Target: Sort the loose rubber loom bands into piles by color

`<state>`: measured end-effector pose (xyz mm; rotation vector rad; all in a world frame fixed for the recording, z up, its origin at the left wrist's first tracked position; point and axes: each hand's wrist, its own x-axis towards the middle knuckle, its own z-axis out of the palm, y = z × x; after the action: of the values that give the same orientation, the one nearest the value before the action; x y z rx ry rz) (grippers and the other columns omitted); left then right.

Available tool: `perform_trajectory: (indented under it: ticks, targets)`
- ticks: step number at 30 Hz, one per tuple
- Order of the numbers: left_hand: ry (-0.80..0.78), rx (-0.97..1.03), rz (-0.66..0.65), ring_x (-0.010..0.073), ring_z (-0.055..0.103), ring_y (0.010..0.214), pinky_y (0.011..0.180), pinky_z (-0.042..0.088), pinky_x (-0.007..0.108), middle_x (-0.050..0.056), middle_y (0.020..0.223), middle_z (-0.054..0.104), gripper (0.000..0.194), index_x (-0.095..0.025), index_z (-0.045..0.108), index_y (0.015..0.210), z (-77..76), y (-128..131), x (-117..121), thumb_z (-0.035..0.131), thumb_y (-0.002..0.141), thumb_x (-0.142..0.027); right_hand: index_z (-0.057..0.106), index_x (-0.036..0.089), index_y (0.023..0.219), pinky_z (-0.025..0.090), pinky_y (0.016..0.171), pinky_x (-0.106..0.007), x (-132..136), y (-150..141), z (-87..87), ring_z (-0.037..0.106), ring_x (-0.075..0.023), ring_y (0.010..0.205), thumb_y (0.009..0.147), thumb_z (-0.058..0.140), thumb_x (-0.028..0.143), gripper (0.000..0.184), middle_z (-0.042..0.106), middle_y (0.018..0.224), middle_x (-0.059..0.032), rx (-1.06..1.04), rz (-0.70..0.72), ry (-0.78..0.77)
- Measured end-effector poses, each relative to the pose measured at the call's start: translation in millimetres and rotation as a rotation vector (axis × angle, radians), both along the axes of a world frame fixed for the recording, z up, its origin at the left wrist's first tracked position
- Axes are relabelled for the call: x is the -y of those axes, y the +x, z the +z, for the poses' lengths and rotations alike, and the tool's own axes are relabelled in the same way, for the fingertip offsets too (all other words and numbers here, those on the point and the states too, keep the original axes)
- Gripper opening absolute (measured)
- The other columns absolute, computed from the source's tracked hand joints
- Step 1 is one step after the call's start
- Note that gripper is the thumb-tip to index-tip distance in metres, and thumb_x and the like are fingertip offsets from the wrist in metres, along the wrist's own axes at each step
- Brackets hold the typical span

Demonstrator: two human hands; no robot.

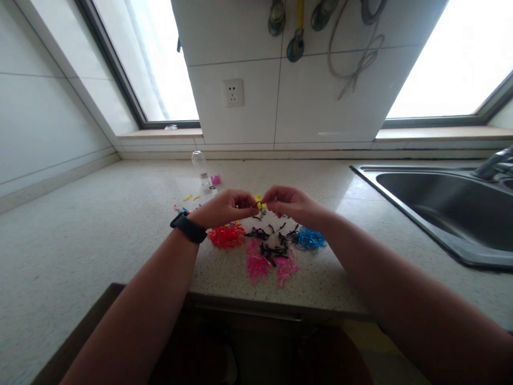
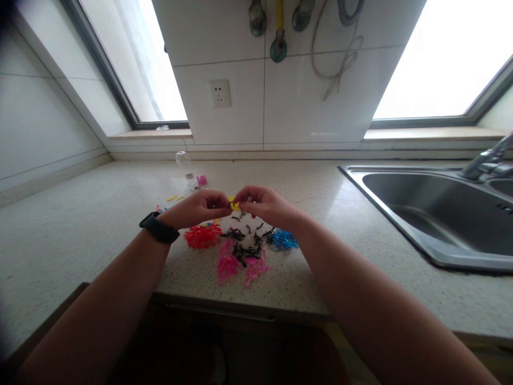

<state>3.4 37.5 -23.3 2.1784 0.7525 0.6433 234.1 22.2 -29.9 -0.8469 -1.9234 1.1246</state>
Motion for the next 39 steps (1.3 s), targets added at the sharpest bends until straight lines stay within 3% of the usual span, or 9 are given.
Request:
perform_trajectory:
  ticks: [15,28,39]
  targets:
    - [0.007,-0.004,0.027,0.0102,0.049,0.065,0.062,0.041,0.025,0.0,0.073,0.058,0.026,-0.015,0.066,0.09,-1.6,-1.1,-1.4,0.065,0.089,-0.041,0.068,0.02,0.087,0.046,0.071,-0.029,-3.5,-0.2,-4.4,0.054,-0.0131,0.077,0.077,0.073,0.033,0.017,0.065,0.081,-0.0011,0.038,-0.023,0.101]
    - [0.02,-0.014,0.027,0.0102,0.051,0.066,0.061,0.041,0.024,0.0,0.074,0.059,0.026,-0.014,0.066,0.089,-3.7,-1.8,-4.0,0.065,0.089,-0.041,0.067,0.018,0.089,0.033,0.053,-0.025,-2.4,2.2,-3.2,0.042,-0.0088,0.06,0.079,0.064,0.024,0.012,0.052,0.067,0.0028,0.02,-0.009,0.043]
    - [0.021,-0.012,0.03,0.0096,0.05,0.065,0.059,0.04,0.023,0.0,0.073,0.059,0.027,-0.015,0.067,0.092,-6.5,-2.5,-6.3,0.066,0.089,-0.041,0.068,0.019,0.098,0.036,0.056,-0.026,-1.7,1.9,-3.2,0.043,-0.0098,0.063,0.083,0.062,0.024,0.016,0.05,0.072,0.0022,0.018,-0.003,0.072]
